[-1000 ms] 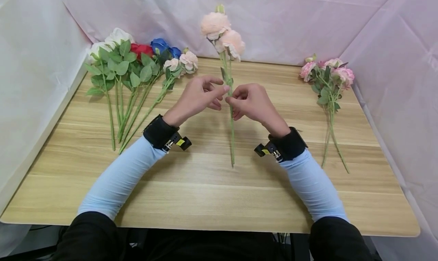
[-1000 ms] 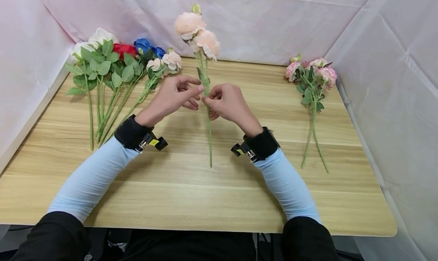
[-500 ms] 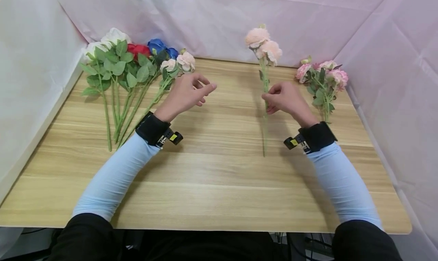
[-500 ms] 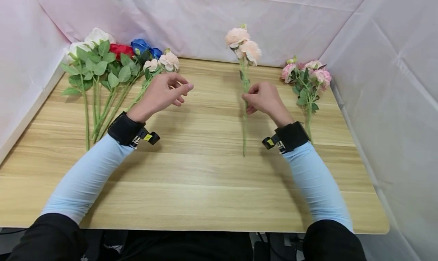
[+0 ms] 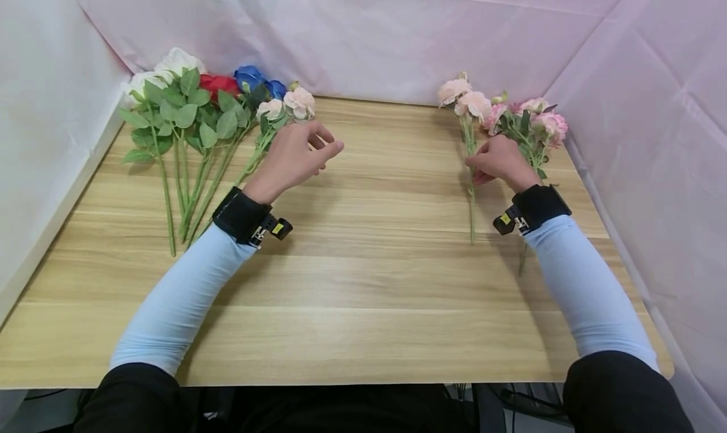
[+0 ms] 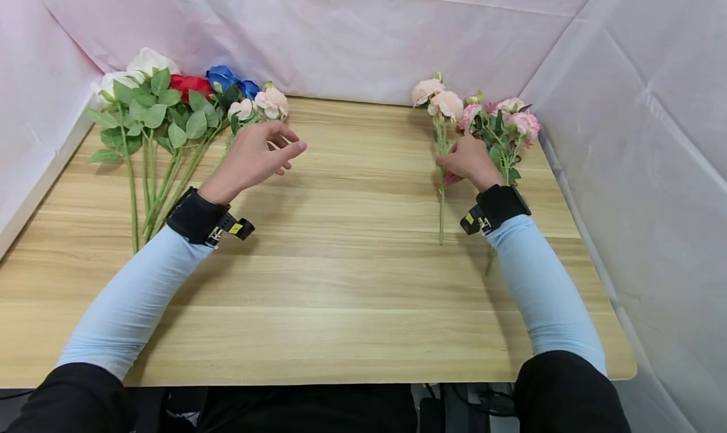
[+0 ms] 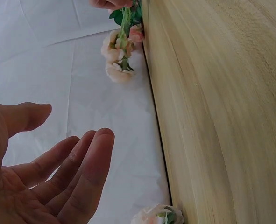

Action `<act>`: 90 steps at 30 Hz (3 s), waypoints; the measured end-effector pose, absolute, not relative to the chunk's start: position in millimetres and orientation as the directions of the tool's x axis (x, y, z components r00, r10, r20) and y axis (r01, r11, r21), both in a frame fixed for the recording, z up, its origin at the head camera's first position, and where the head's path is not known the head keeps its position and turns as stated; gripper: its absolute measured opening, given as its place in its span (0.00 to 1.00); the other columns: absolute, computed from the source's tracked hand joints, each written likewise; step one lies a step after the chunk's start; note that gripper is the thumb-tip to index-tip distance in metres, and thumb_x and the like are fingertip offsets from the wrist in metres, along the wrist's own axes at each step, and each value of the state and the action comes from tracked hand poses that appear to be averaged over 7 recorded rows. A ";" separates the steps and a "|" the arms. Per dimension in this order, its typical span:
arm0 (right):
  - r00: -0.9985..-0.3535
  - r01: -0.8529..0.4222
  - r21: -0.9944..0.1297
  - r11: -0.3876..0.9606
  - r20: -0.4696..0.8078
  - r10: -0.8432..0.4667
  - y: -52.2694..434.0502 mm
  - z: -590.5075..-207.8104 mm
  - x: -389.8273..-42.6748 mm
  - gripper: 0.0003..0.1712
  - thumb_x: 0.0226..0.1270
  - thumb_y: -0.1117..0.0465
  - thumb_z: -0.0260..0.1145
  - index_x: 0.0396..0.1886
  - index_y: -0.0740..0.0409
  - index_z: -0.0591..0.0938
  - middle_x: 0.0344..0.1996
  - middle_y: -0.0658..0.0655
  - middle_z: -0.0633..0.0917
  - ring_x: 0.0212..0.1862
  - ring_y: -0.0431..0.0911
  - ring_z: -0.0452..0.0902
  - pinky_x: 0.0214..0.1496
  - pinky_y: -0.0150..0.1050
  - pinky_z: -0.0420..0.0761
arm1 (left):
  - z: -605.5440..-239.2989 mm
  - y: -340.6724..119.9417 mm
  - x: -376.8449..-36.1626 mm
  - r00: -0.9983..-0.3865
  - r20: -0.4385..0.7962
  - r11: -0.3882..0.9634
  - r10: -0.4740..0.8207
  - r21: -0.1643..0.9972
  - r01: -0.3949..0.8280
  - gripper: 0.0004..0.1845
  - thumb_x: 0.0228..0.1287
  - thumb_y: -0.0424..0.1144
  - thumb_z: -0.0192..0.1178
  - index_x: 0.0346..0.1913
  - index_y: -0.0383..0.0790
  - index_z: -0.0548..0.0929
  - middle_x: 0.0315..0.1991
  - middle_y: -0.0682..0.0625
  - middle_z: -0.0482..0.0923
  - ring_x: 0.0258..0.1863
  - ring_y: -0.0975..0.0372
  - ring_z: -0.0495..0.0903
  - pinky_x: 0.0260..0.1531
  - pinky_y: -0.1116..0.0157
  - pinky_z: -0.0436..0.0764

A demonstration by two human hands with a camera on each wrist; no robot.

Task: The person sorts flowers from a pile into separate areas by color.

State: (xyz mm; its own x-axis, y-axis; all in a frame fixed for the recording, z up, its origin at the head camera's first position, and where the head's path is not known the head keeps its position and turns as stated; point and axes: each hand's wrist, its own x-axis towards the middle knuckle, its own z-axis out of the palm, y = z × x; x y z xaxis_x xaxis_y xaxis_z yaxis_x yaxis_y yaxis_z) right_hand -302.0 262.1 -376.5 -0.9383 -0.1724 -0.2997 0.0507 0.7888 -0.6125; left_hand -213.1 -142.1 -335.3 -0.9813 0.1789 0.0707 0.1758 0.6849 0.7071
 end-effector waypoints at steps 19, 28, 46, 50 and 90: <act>-0.916 0.109 -0.522 0.846 -0.384 -0.119 265.8 -390.1 -309.5 0.17 0.64 0.57 0.69 0.22 0.66 0.86 0.13 0.53 0.87 0.20 0.47 0.88 0.33 0.31 0.83 | -336.8 -144.6 -213.9 -0.981 0.082 0.704 0.179 0.686 0.185 0.20 0.73 0.56 0.61 0.53 0.43 0.84 0.45 0.44 0.88 0.31 0.53 0.90 0.27 0.62 0.83; -0.931 0.069 -0.463 0.884 -0.349 -0.110 264.9 -387.1 -304.2 0.27 0.70 0.49 0.69 0.12 0.57 0.79 0.13 0.55 0.86 0.22 0.49 0.89 0.58 0.54 0.82 | -336.0 -144.0 -215.2 -0.978 0.097 0.721 0.186 0.663 0.203 0.20 0.73 0.56 0.61 0.53 0.43 0.85 0.45 0.44 0.89 0.28 0.57 0.89 0.28 0.62 0.82; -0.932 -0.306 -0.717 0.626 0.089 -0.352 164.4 -343.8 -280.1 0.12 0.73 0.56 0.66 0.47 0.61 0.82 0.37 0.60 0.87 0.33 0.55 0.88 0.31 0.34 0.86 | -335.9 -144.6 -216.7 -0.974 0.109 0.742 0.197 0.633 0.220 0.18 0.73 0.54 0.61 0.52 0.44 0.85 0.43 0.45 0.89 0.29 0.58 0.88 0.33 0.59 0.82; -0.899 -0.374 -0.781 0.501 0.173 -0.402 135.2 -335.6 -269.6 0.07 0.72 0.62 0.66 0.43 0.61 0.83 0.35 0.59 0.87 0.31 0.48 0.88 0.37 0.37 0.88 | -334.9 -142.9 -216.5 -0.975 0.097 0.753 0.200 0.621 0.217 0.19 0.73 0.54 0.62 0.52 0.43 0.85 0.43 0.45 0.89 0.29 0.58 0.88 0.52 0.56 0.83; -0.769 -0.553 -0.746 0.370 0.286 -0.572 97.9 -337.2 -243.7 0.03 0.70 0.67 0.65 0.38 0.60 0.85 0.29 0.59 0.88 0.27 0.44 0.84 0.33 0.34 0.83 | -345.5 -251.0 -240.6 -0.983 -0.182 0.958 -0.016 0.278 -0.067 0.15 0.58 0.42 0.75 0.22 0.35 0.86 0.18 0.50 0.78 0.23 0.53 0.77 0.22 0.58 0.75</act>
State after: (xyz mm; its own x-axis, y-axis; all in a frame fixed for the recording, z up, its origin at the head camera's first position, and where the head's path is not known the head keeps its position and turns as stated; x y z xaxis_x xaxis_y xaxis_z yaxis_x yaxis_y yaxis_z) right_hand -243.7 97.9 -337.2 -0.7687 -0.5724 0.2855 -0.5530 0.3702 -0.7464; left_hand -240.6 -251.0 -345.5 -0.9831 -0.0160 -0.1822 -0.0670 0.9583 0.2777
